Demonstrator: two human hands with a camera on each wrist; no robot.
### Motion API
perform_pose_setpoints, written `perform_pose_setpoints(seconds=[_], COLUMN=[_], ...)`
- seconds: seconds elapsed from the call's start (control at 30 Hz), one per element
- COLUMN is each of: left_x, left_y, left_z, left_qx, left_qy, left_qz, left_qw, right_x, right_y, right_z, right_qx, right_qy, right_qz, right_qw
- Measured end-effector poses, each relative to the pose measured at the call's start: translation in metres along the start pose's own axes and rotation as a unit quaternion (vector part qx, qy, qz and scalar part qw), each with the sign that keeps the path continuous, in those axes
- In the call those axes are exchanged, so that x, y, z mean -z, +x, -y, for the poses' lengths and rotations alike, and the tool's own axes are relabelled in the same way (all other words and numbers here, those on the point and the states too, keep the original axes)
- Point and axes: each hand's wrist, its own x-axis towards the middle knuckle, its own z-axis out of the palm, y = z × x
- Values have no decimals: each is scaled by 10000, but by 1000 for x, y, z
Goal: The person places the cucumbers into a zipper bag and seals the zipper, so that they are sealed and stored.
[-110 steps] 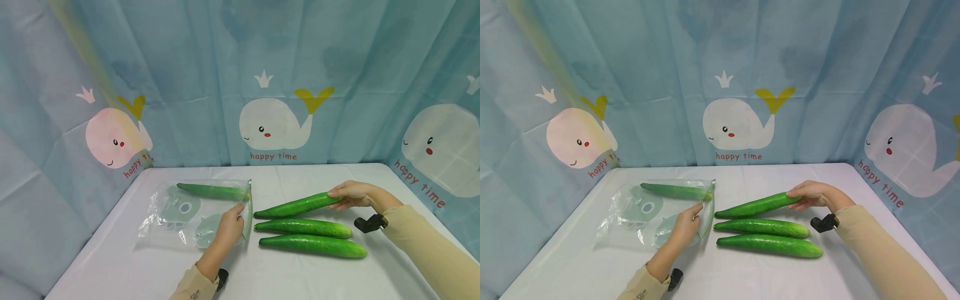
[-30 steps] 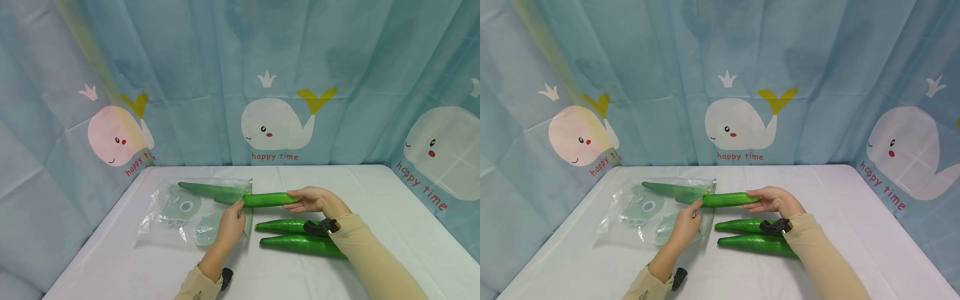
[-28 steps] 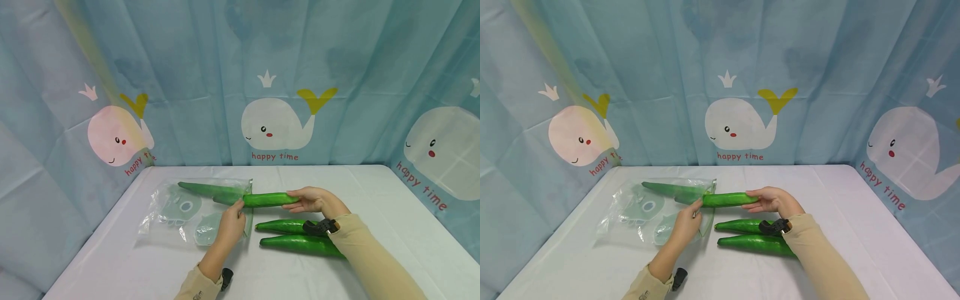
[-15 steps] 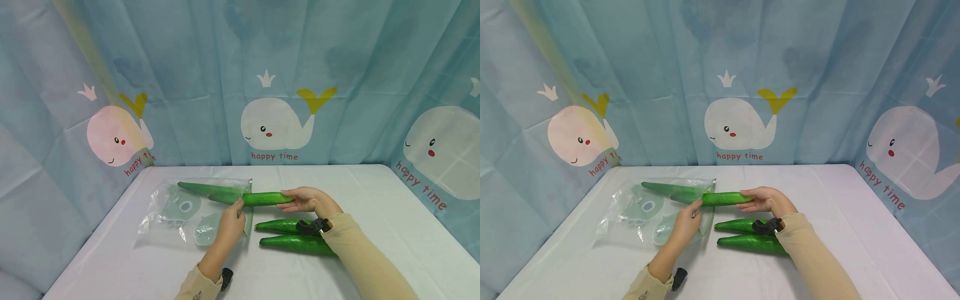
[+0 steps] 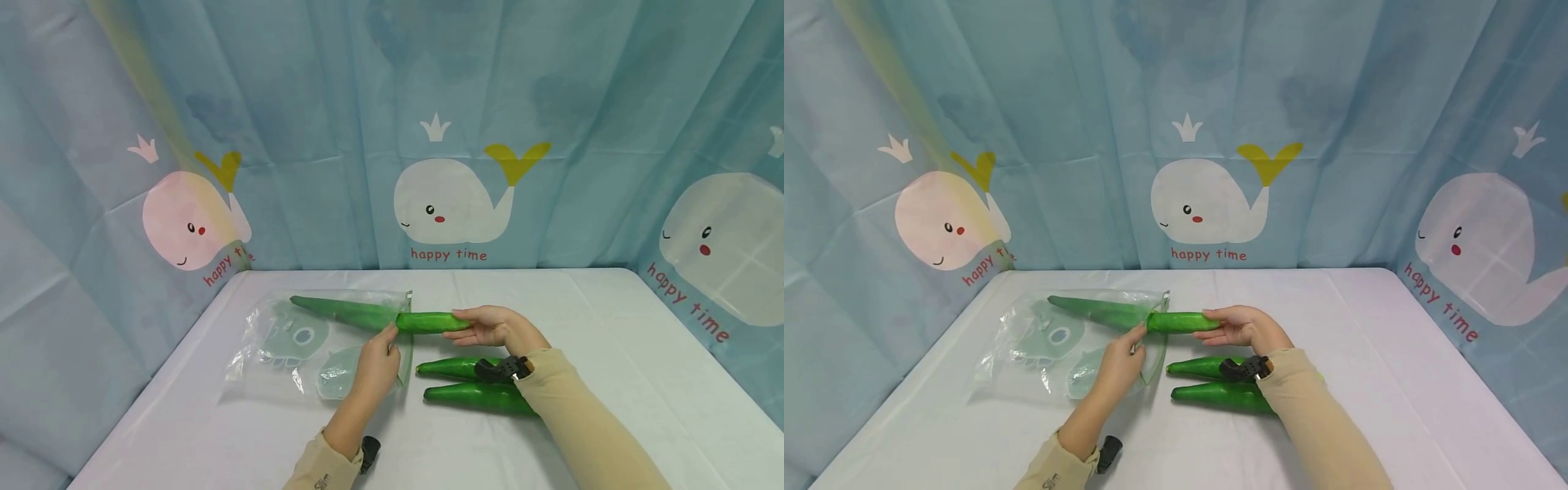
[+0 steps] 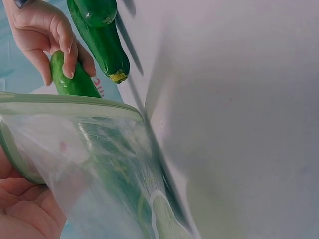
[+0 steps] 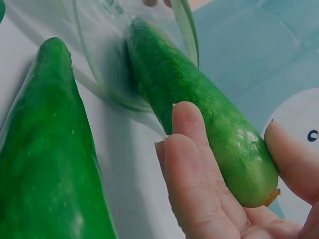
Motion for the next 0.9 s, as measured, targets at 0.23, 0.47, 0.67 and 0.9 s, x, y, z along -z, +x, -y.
perform_pose_setpoints(seconds=[0.23,0.47,0.67,0.9], left_x=[1,1,2,1], left_y=[0,0,0,-1], left_z=[-2,-3,-3,-3], left_qx=[37,58,96,82], left_qy=[-22,-29,18,108], left_qz=[12,29,15,-4], left_qw=[10000,10000,10000,9999], right_x=[-5,-14,-22,-27], right_y=[6,12,15,19], right_z=[-2,-5,-7,-10], right_qx=[-56,-102,-46,-105], right_qy=[167,184,135,216], right_qz=[40,39,91,146], right_qw=[9998,9998,9999,9996])
